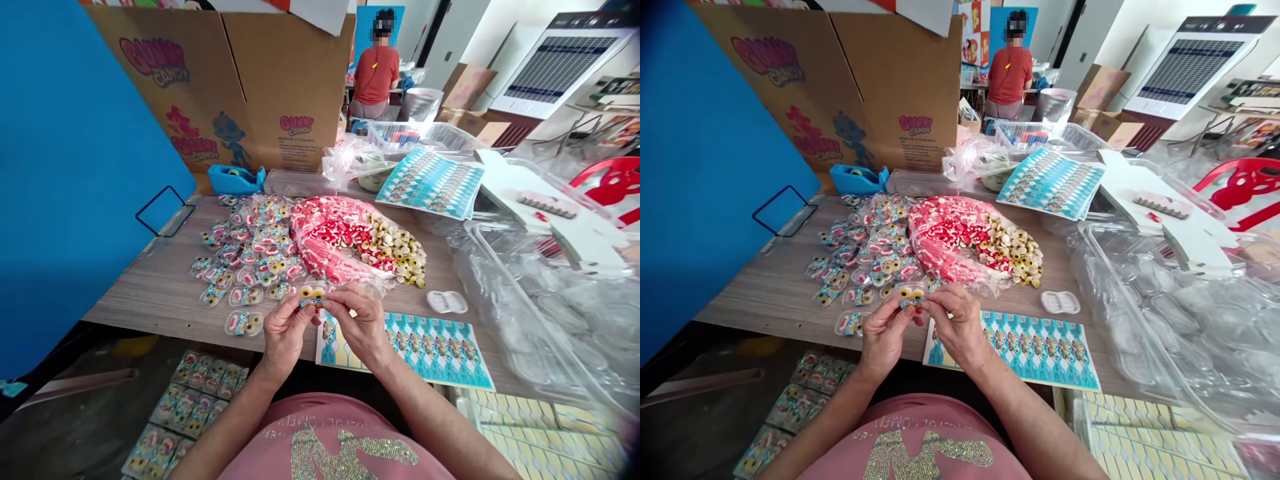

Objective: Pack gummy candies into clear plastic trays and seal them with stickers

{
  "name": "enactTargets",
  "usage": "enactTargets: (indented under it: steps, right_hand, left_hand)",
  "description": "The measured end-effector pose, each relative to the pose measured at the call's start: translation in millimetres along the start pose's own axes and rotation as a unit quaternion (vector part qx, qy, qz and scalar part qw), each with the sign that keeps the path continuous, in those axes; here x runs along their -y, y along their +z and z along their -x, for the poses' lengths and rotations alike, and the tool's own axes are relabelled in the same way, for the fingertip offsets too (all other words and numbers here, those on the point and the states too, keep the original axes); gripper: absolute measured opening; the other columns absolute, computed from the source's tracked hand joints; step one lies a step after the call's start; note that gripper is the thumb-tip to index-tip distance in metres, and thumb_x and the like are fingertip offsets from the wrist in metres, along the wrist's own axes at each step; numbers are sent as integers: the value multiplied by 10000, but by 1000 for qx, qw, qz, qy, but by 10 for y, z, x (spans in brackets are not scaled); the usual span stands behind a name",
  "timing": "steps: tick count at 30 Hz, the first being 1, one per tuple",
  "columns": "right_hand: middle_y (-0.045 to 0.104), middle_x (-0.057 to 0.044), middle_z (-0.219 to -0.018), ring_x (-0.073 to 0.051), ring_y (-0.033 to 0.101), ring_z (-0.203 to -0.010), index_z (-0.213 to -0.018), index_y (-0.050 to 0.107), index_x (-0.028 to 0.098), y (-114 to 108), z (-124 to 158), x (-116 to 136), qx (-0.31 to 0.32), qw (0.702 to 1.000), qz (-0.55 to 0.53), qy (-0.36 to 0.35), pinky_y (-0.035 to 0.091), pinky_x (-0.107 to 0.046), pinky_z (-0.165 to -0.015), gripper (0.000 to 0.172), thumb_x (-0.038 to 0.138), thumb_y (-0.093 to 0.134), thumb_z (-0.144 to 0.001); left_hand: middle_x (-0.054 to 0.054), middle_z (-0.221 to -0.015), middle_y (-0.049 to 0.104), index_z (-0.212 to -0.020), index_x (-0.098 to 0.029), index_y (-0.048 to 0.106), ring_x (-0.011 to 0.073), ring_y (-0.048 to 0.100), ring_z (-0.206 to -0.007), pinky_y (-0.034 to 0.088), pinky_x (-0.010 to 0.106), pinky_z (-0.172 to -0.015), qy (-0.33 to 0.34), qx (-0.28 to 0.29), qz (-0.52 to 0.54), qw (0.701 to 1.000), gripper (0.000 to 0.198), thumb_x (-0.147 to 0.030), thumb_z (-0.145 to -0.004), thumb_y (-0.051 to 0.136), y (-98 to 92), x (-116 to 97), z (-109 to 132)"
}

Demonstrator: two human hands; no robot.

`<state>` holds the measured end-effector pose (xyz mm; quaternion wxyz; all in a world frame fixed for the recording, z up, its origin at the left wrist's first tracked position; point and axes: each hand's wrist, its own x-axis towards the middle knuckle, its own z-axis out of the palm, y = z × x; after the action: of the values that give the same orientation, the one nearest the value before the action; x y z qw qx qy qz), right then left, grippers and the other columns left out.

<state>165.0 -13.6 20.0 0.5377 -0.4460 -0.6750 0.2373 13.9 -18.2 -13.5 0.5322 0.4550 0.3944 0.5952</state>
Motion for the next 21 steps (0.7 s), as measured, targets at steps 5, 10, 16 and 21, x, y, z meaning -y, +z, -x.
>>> enactTargets:
  steps: [5,10,16,21]
  right_hand:
    - [647,-17,-771,-162,603,-768,-851,729,217,-162,-18,-31,205,966,-141,73,493,-294,-736,282,351,521,-985]
    - [700,-46,-922,-210,625,-880,-1064,702,249,-51,206,-185,112,972,-144,150,513,-323,-811,237,410,580,-939]
    - [707,-32,-885,-185,635,-798,-1010,678,224,75,264,-302,124,950,-188,215,523,-313,-791,234,420,581,-925]
    - [642,-3,-776,-146,570,-714,-909,644,201,-53,81,-276,185,964,-79,177,466,-260,-667,242,381,490,-958]
  left_hand:
    - [39,-852,648,-941,-177,776,129,616,-646,557,252,-549,-38,56,18,998,201,-325,-809,744,16,-51,1]
    - [66,-851,630,-887,-146,748,159,608,-728,532,274,-611,-15,91,-82,992,213,-339,-878,657,4,-57,-72]
    - [17,-659,550,-644,-163,585,137,517,-660,406,268,-639,139,76,-316,935,270,-269,-888,624,-22,-69,-85]
    - [1,-644,541,-635,-173,551,129,493,-621,365,255,-597,99,152,-371,911,290,-296,-896,582,-80,-194,-224]
